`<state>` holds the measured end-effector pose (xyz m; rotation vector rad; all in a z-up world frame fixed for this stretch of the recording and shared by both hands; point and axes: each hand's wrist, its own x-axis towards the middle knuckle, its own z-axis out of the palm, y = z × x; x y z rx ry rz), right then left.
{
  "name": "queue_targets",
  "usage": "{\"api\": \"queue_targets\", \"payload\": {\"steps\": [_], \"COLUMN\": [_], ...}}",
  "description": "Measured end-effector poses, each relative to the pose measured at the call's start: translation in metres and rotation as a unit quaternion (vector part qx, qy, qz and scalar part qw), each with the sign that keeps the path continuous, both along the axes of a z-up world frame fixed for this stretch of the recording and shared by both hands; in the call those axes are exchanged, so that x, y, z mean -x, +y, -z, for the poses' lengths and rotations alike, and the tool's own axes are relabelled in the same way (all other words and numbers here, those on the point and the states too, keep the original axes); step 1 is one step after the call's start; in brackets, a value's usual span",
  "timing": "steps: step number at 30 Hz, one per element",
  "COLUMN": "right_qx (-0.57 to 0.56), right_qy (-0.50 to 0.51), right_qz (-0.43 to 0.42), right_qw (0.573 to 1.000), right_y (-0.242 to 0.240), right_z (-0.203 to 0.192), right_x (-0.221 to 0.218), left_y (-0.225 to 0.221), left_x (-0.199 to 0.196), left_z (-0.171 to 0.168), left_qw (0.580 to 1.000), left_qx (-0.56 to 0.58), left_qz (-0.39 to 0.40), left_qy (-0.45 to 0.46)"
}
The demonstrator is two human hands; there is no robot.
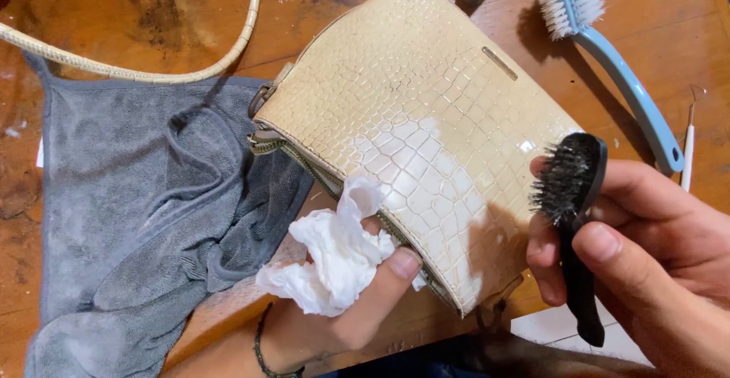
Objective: Cleaning a textured leather purse using a small brush and cleaning solution at a repair bench.
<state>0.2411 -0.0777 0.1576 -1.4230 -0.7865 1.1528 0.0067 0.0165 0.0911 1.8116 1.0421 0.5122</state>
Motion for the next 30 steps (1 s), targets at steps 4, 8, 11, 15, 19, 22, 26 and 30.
{"api": "queue_targets", "payload": {"steps": [4, 8, 11, 15, 19, 22, 26, 30], "right_qx": [-0.016, -0.074, -0.093, -0.174, -0.182, -0.171, -0.174, -0.175], "right_qy": [-0.002, -0.105, -0.413, -0.510, -0.570, -0.586, -0.599, -0.537], "right_qz": [0.016, 0.031, -0.048, -0.113, -0.141, -0.134, -0.161, -0.194], "right_qw": [1.000, 0.991, 0.905, 0.835, 0.789, 0.780, 0.765, 0.802], "right_y": [-0.002, -0.013, 0.001, 0.002, 0.006, 0.005, 0.007, 0.006], "right_z": [-0.003, 0.011, -0.015, -0.021, -0.025, -0.012, -0.001, 0.014], "right_x": [0.005, 0.001, 0.008, -0.004, -0.001, -0.010, -0.013, -0.015], "left_y": [-0.002, 0.000, 0.003, 0.001, -0.004, -0.004, 0.002, 0.022], "left_x": [0.000, -0.004, -0.013, -0.022, -0.022, -0.022, -0.019, -0.017], "left_z": [0.005, -0.002, -0.005, -0.006, -0.015, -0.016, -0.027, 0.008], "left_qw": [0.997, 0.994, 0.941, 0.960, 0.989, 0.987, 0.986, 0.970], "left_qx": [0.072, 0.057, 0.141, 0.105, -0.022, -0.013, -0.077, 0.085], "left_qz": [0.012, -0.023, 0.102, 0.113, 0.059, 0.087, -0.035, -0.009], "left_qy": [-0.035, -0.089, -0.289, -0.233, -0.135, -0.134, -0.145, -0.225]}}
